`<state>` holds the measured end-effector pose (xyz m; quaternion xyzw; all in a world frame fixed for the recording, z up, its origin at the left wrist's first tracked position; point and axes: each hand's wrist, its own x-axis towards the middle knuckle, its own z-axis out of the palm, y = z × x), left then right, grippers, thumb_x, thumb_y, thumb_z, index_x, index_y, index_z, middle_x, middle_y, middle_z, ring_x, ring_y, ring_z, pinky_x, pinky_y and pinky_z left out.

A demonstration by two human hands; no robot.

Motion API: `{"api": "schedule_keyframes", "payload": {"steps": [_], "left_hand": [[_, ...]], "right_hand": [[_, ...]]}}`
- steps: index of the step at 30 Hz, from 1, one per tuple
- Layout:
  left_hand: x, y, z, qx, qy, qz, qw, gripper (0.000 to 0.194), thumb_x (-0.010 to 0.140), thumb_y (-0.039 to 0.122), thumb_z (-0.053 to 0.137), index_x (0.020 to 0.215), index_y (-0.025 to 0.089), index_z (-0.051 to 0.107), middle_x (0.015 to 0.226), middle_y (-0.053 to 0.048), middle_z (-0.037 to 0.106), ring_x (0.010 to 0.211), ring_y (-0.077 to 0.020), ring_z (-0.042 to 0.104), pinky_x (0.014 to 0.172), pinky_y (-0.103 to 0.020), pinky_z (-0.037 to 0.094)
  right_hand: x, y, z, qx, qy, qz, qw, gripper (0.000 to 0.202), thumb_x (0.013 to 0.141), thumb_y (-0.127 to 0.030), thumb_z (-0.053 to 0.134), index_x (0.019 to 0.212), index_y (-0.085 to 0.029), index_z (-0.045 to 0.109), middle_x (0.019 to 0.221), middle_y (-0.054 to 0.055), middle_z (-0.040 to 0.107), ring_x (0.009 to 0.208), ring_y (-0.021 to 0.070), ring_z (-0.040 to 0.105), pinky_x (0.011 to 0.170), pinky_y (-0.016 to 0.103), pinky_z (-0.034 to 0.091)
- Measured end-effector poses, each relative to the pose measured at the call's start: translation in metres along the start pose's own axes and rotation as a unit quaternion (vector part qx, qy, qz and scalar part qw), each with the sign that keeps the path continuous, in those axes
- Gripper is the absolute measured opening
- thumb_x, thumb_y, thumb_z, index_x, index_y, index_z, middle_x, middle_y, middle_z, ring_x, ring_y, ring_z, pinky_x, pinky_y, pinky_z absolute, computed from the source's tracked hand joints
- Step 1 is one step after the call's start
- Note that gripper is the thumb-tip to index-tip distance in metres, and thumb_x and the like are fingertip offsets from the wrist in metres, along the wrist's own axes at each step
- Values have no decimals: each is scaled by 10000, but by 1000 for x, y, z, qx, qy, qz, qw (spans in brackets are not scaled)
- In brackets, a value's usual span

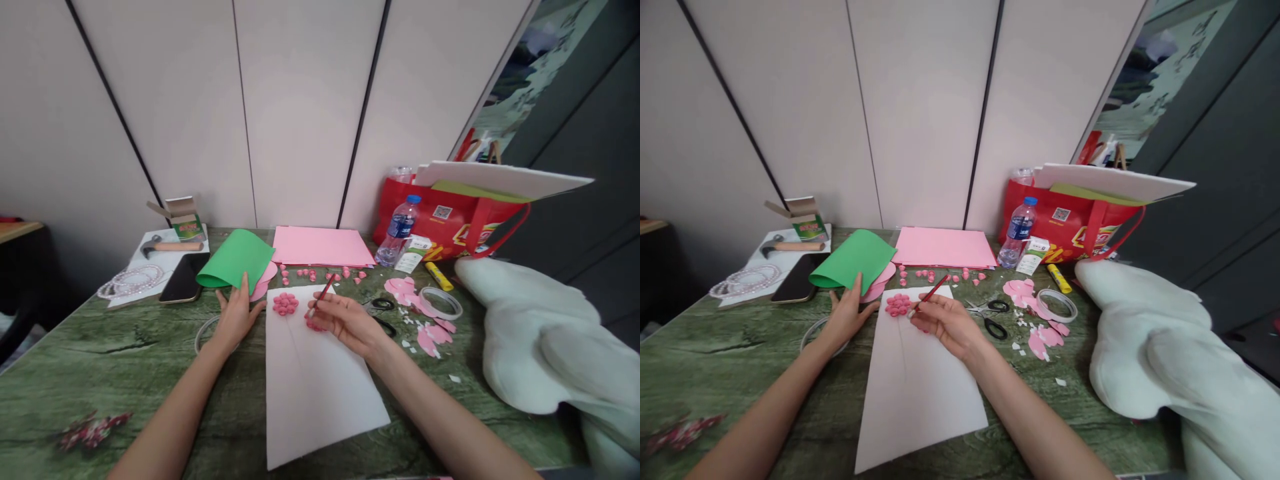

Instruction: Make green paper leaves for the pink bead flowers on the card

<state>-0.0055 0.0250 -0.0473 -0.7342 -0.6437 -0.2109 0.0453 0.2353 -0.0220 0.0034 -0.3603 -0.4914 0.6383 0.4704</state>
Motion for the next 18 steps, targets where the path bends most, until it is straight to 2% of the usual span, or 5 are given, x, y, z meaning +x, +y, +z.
{"api": "schedule_keyframes", "payload": {"steps": [3, 7, 9, 12, 18], "left_hand": [[-3, 8, -4, 20, -20, -9, 1000, 728, 868, 415, 416, 1422, 33, 138, 1326, -300, 446, 1263, -414, 364, 961, -717, 134], [-4, 15, -8, 38, -36, -12, 999, 725, 876, 415, 399, 1413, -3, 148, 1342, -319, 414, 1276, -428, 333, 946, -738, 78], [-4, 17, -9, 43, -41, -11, 998, 726, 879, 420, 395, 1420, 13, 135, 1356, -316, 399, 1292, -426, 309, 948, -736, 67], [-4, 18, -9, 47, -51, -6, 998, 754, 874, 435, 406, 1426, 15, 112, 1302, -311, 466, 1290, -433, 309, 950, -734, 44], [-4, 21, -7, 40, -69, 10, 997, 761, 872, 399, 424, 1430, 15, 77, 1274, -292, 502, 1268, -425, 353, 972, -713, 29]], "right_hand": [[0, 6, 9, -120, 2, -56, 991, 209, 730, -270, 667, 865, -171, 542, 833, 46, 681, 746, 165, 665, 748, 334, 538], [4, 14, 18, -288, -22, -105, 952, 170, 735, -128, 614, 882, -186, 552, 833, 46, 682, 786, 193, 645, 761, 343, 495], [7, 17, 21, -354, -36, -111, 928, 181, 745, -91, 578, 895, -189, 551, 839, 54, 685, 787, 204, 644, 726, 334, 487], [11, 21, 26, -432, -48, -110, 894, 196, 774, -76, 531, 936, -186, 535, 872, 72, 686, 800, 216, 645, 701, 321, 475], [13, 21, 29, -541, -71, -99, 832, 199, 822, -91, 476, 1003, -167, 510, 904, 99, 680, 805, 229, 638, 683, 302, 439]]}}
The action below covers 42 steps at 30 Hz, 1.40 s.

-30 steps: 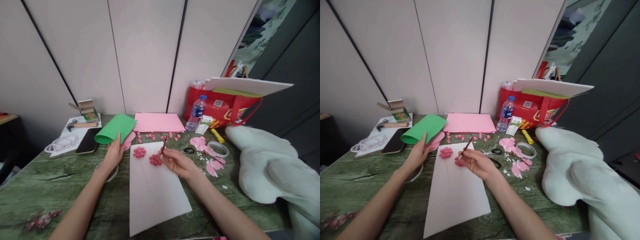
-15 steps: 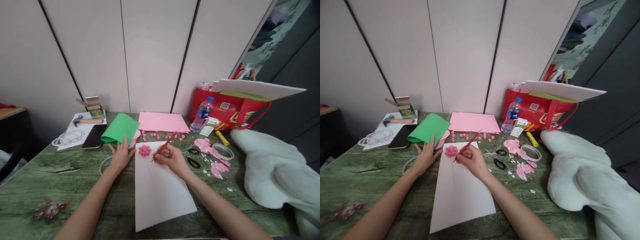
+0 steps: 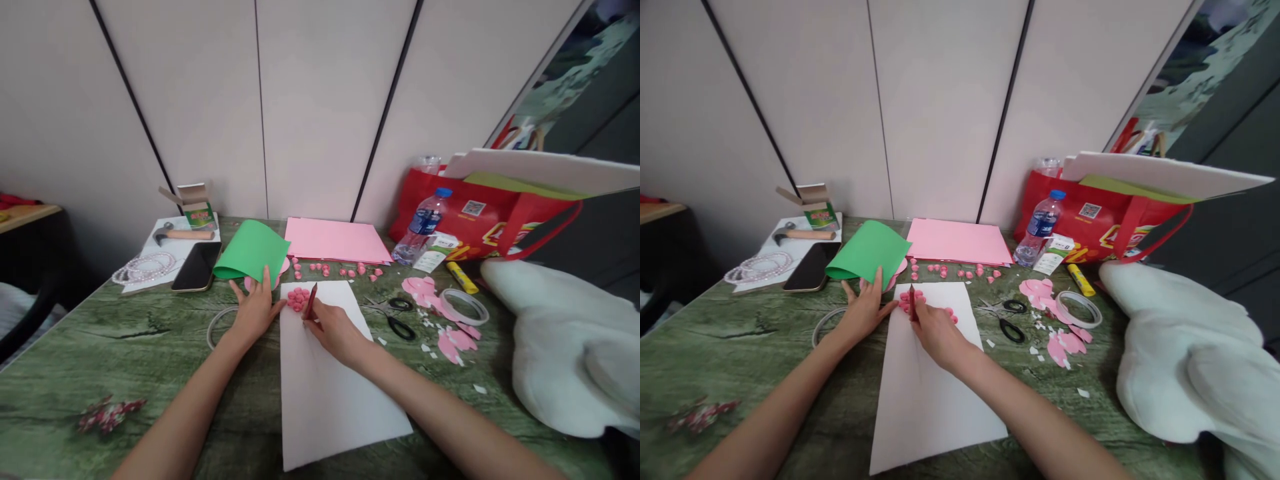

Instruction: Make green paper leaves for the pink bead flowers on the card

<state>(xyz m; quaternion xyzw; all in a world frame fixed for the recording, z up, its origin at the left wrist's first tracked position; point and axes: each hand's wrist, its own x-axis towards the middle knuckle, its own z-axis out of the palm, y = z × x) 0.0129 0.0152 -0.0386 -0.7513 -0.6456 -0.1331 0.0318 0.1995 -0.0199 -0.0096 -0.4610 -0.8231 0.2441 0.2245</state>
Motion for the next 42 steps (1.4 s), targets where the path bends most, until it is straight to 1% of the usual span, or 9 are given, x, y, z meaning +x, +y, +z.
{"api": "schedule_keyframes", "payload": {"steps": [5, 10, 14, 20, 23, 30, 36, 39, 42], "left_hand": [[1, 1, -1, -22, -8, 21, 1000, 734, 871, 349, 445, 1439, 70, 72, 1289, -231, 520, 1276, -367, 367, 1017, -668, 2], [2, -2, 2, -47, -10, 11, 999, 719, 873, 345, 445, 1435, 81, 81, 1351, -227, 461, 1289, -362, 350, 1008, -683, -2], [3, -3, 3, -63, -13, 0, 998, 722, 867, 360, 453, 1425, 66, 103, 1372, -244, 426, 1291, -364, 348, 993, -701, 17], [3, -3, 2, -73, -10, -10, 997, 729, 855, 359, 473, 1430, 96, 110, 1390, -252, 396, 1298, -365, 340, 1001, -686, 16], [3, -3, 3, -76, -9, -14, 997, 733, 853, 362, 478, 1434, 112, 107, 1389, -249, 401, 1298, -362, 344, 1007, -679, 15], [3, -4, 4, -77, -10, -7, 997, 739, 847, 362, 487, 1430, 101, 114, 1398, -246, 388, 1303, -354, 340, 1011, -676, -1], [3, -4, 4, -76, -9, -5, 997, 714, 857, 349, 474, 1428, 106, 120, 1384, -240, 414, 1299, -341, 353, 1011, -679, 10], [4, -5, 5, -75, -7, -5, 997, 713, 857, 353, 481, 1426, 102, 132, 1386, -245, 407, 1298, -345, 354, 1012, -677, 0], [4, -4, 4, -69, -1, -8, 998, 716, 855, 353, 486, 1427, 98, 139, 1385, -253, 404, 1294, -350, 359, 1017, -669, -15]], "right_hand": [[2, -2, -3, -66, -33, -13, 997, 224, 844, -113, 464, 1065, -146, 487, 934, 122, 671, 806, 251, 630, 664, 304, 418], [5, -2, -3, -97, -53, -29, 993, 311, 855, -112, 451, 1166, -118, 433, 979, 148, 663, 833, 270, 625, 661, 308, 408], [2, -2, -4, -105, -59, -33, 992, 257, 852, -107, 457, 1108, -124, 462, 942, 134, 671, 810, 258, 624, 649, 296, 399], [-13, -8, -9, -95, -49, -45, 993, 150, 844, -83, 451, 966, -147, 510, 821, 87, 668, 746, 224, 615, 652, 291, 399], [-20, -5, -12, -80, -46, -51, 994, 114, 830, -104, 496, 925, -167, 506, 780, 53, 661, 701, 199, 611, 606, 262, 403], [-17, 4, -3, -80, -5, -33, 996, 148, 847, -114, 476, 979, -182, 484, 859, 75, 668, 766, 214, 624, 636, 281, 413], [-3, 4, 9, -115, -13, -33, 993, 137, 867, -128, 455, 998, -154, 485, 860, 106, 673, 741, 251, 622, 587, 280, 355], [-4, 4, 8, -129, -17, -36, 991, 121, 877, -125, 439, 984, -151, 488, 890, 115, 665, 745, 248, 612, 579, 276, 332], [-9, 2, 5, -134, -22, -37, 990, 114, 872, -122, 453, 978, -149, 486, 846, 98, 657, 746, 242, 600, 585, 272, 328]]}}
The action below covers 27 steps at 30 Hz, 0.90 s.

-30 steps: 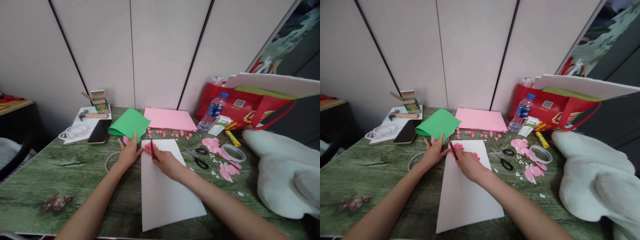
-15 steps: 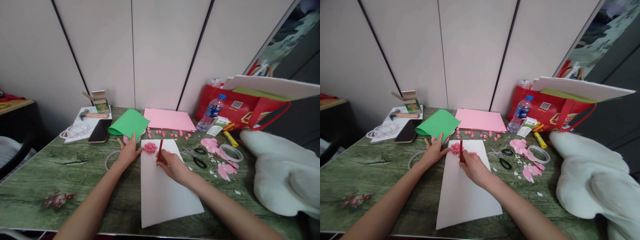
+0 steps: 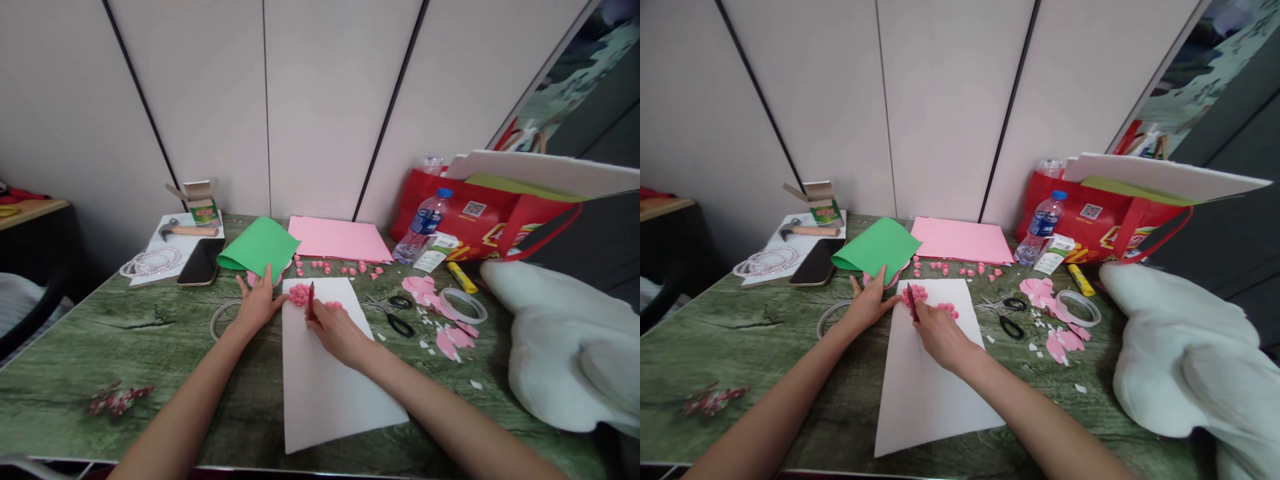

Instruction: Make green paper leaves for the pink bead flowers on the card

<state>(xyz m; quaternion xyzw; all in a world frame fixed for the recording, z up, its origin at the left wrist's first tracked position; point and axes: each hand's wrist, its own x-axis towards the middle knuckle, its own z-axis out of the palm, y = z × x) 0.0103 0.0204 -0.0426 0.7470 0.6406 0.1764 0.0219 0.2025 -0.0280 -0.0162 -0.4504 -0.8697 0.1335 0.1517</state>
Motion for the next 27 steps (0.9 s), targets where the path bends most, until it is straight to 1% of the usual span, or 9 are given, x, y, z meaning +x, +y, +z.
{"api": "schedule_keyframes", "payload": {"steps": [3, 8, 16, 19, 22, 23, 24, 26, 27], "left_hand": [[0, 0, 0, 6, 2, 1, 1000, 721, 854, 345, 486, 1427, 85, 136, 1385, -252, 404, 1284, -351, 375, 1017, -672, -5], [1, -3, 2, 11, 0, 12, 1000, 732, 858, 359, 481, 1435, 90, 119, 1371, -235, 432, 1276, -348, 390, 1025, -666, 14], [2, -3, 1, 16, -2, 10, 1000, 740, 845, 369, 496, 1431, 95, 137, 1361, -233, 447, 1263, -348, 409, 1035, -653, 14], [2, -3, 1, 16, -1, 9, 1000, 732, 847, 370, 491, 1432, 105, 137, 1372, -226, 436, 1262, -341, 415, 1036, -650, 5], [2, -4, 2, 15, 1, 8, 1000, 742, 842, 380, 498, 1430, 101, 141, 1375, -234, 428, 1267, -344, 405, 1034, -653, 16], [3, -5, 3, 15, 2, 8, 1000, 750, 840, 384, 502, 1429, 95, 139, 1369, -239, 434, 1269, -347, 401, 1031, -657, 16], [3, -5, 3, 16, 3, 8, 1000, 758, 837, 387, 506, 1429, 90, 137, 1362, -243, 442, 1271, -349, 397, 1029, -659, 14], [4, -6, 4, 17, 7, 9, 1000, 762, 836, 385, 510, 1431, 98, 131, 1354, -239, 454, 1273, -345, 395, 1032, -654, 8], [4, -6, 4, 18, 8, 10, 1000, 758, 837, 381, 511, 1433, 108, 131, 1356, -235, 454, 1271, -341, 400, 1035, -649, 9]], "right_hand": [[-2, -1, -1, 3, -7, -4, 1000, 134, 859, -123, 484, 991, -145, 480, 821, 84, 653, 746, 233, 595, 592, 266, 334], [0, 0, 2, 15, -3, 8, 1000, 110, 878, -110, 444, 977, -142, 481, 856, 103, 651, 753, 229, 594, 603, 273, 342], [-5, 0, 1, 79, 7, -6, 997, 119, 861, -87, 443, 955, -144, 489, 868, 117, 646, 760, 230, 599, 635, 306, 395], [-16, -4, -5, 120, 11, -9, 993, 85, 846, -98, 471, 898, -162, 495, 832, 97, 650, 735, 215, 610, 637, 308, 435], [-34, 1, -17, 174, 21, -2, 984, 40, 856, -170, 497, 892, -177, 479, 768, 63, 650, 661, 186, 623, 594, 291, 478], [-41, 6, -22, 211, 38, 12, 977, 60, 874, -198, 483, 930, -182, 469, 780, 56, 653, 680, 179, 634, 602, 287, 499], [-48, 12, -26, 292, 75, 43, 953, 92, 871, -232, 504, 947, -189, 473, 783, 48, 653, 702, 180, 642, 619, 295, 517], [-60, 26, -32, 436, 138, 100, 884, 180, 830, -299, 585, 945, -202, 486, 778, 20, 645, 717, 173, 648, 650, 317, 547], [-65, 33, -34, 490, 152, 126, 849, 232, 787, -310, 647, 931, -201, 501, 763, 8, 645, 712, 169, 650, 657, 322, 557]]}}
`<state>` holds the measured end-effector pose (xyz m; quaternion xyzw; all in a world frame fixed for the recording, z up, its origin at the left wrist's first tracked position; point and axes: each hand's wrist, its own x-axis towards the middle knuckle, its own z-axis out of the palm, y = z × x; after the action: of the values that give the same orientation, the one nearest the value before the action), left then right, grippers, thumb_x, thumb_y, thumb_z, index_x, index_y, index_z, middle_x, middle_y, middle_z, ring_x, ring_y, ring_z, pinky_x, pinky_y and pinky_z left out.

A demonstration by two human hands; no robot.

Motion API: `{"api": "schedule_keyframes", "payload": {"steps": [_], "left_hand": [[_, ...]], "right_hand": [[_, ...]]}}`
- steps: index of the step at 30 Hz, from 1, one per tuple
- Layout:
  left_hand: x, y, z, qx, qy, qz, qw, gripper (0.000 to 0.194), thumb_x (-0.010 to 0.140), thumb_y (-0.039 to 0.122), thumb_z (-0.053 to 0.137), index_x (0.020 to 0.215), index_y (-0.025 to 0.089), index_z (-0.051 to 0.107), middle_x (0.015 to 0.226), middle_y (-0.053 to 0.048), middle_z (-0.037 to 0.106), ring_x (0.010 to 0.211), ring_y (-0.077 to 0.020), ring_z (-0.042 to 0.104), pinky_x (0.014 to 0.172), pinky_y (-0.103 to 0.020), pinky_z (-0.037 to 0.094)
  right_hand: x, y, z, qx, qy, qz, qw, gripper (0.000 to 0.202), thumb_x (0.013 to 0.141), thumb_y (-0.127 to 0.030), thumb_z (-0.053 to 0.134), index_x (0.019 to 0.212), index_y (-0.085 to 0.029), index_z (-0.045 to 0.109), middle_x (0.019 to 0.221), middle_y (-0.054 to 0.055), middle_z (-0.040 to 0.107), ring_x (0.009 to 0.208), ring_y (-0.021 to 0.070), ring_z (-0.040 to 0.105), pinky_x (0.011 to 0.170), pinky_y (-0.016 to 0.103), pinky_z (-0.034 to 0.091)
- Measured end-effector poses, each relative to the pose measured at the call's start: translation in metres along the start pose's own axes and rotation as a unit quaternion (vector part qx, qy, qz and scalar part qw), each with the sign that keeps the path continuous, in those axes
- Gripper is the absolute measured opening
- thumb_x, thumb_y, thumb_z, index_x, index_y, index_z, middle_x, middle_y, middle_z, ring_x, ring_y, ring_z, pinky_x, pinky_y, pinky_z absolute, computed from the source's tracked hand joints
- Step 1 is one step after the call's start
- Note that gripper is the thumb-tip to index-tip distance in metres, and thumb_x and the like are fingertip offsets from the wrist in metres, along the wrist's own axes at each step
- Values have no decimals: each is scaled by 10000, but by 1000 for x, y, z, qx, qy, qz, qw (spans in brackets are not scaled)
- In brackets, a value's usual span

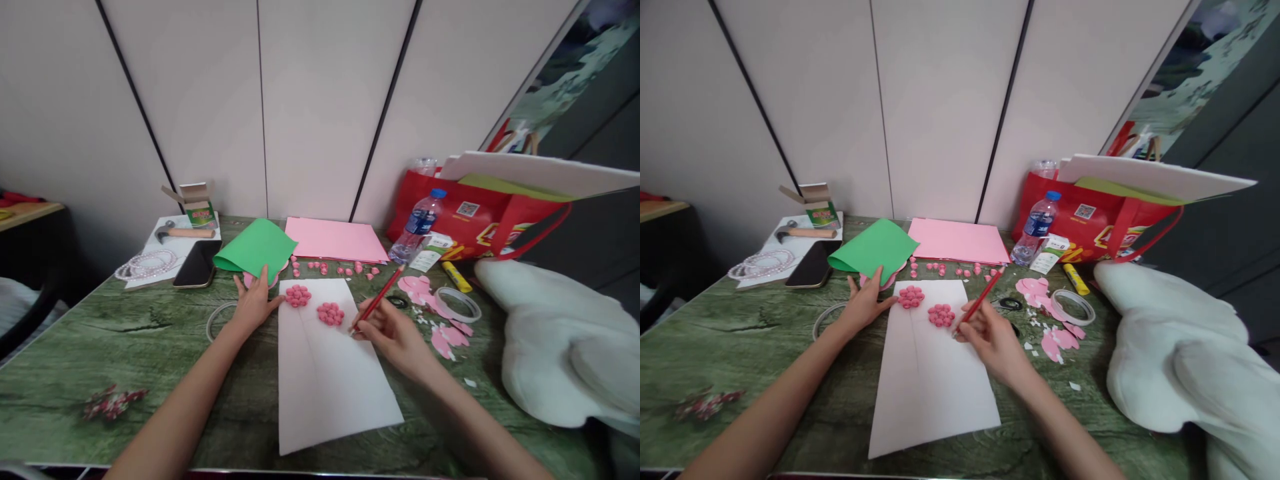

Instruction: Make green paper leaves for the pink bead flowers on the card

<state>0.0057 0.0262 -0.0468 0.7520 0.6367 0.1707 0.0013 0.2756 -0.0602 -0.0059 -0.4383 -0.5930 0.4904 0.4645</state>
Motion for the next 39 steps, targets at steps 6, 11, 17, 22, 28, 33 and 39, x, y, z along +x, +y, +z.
{"api": "schedule_keyframes", "payload": {"steps": [6, 11, 17, 22, 28, 33, 39], "left_hand": [[-1, 3, -3, 19, 26, -13, 999, 755, 814, 414, 544, 1416, 88, 225, 1299, -258, 506, 1243, -411, 408, 1005, -692, 54], [-2, 10, -15, 16, 67, -27, 997, 641, 831, 403, 530, 1368, 100, 357, 1240, -254, 557, 1208, -431, 434, 967, -711, 122], [0, 21, -46, -42, 112, -43, 992, 446, 887, 295, 433, 1286, 100, 475, 1001, -189, 688, 986, -310, 603, 861, -439, 408], [-18, 66, -76, -161, 40, 10, 986, 360, 882, 293, 396, 689, 140, 658, 543, -46, 639, 540, -161, 592, 556, -242, 417], [-51, 121, -90, -341, -146, 130, 919, 365, 836, 292, 438, 512, 169, 553, 342, 62, 459, 330, -66, 413, 392, -158, 335], [-61, 124, -91, -503, -192, 75, 839, 357, 823, 336, 448, 516, 167, 515, 367, 49, 485, 354, -65, 386, 419, -176, 318], [-63, 120, -89, -563, -201, 67, 799, 304, 806, 256, 464, 528, 159, 538, 441, 19, 562, 416, -81, 465, 451, -191, 360]], "right_hand": [[-6, 4, -10, 344, 30, 150, 927, 214, 668, -152, 769, 819, -135, 618, 750, 41, 712, 723, 175, 696, 741, 312, 570], [0, 0, 3, 436, 15, 160, 885, 157, 668, -87, 748, 801, -104, 668, 810, 60, 725, 766, 146, 693, 811, 257, 553], [4, -8, 5, 490, -12, 166, 856, 245, 646, -131, 774, 866, -125, 667, 781, 13, 695, 754, 95, 665, 738, 166, 548], [4, -16, 14, 495, -30, 158, 854, 241, 634, -135, 782, 840, -140, 659, 763, -6, 671, 686, 64, 632, 634, 115, 521], [1, -20, 38, 464, -53, 127, 875, 180, 662, -154, 752, 812, -138, 654, 748, 4, 649, 608, 82, 590, 596, 178, 507], [-3, -21, 43, 456, -63, 114, 881, 180, 674, -208, 749, 809, -146, 648, 724, -12, 631, 594, 78, 567, 610, 182, 495], [-1, -16, 44, 436, -89, 113, 888, 206, 716, -261, 706, 858, -163, 595, 761, 4, 635, 564, 115, 579, 560, 248, 509]]}}
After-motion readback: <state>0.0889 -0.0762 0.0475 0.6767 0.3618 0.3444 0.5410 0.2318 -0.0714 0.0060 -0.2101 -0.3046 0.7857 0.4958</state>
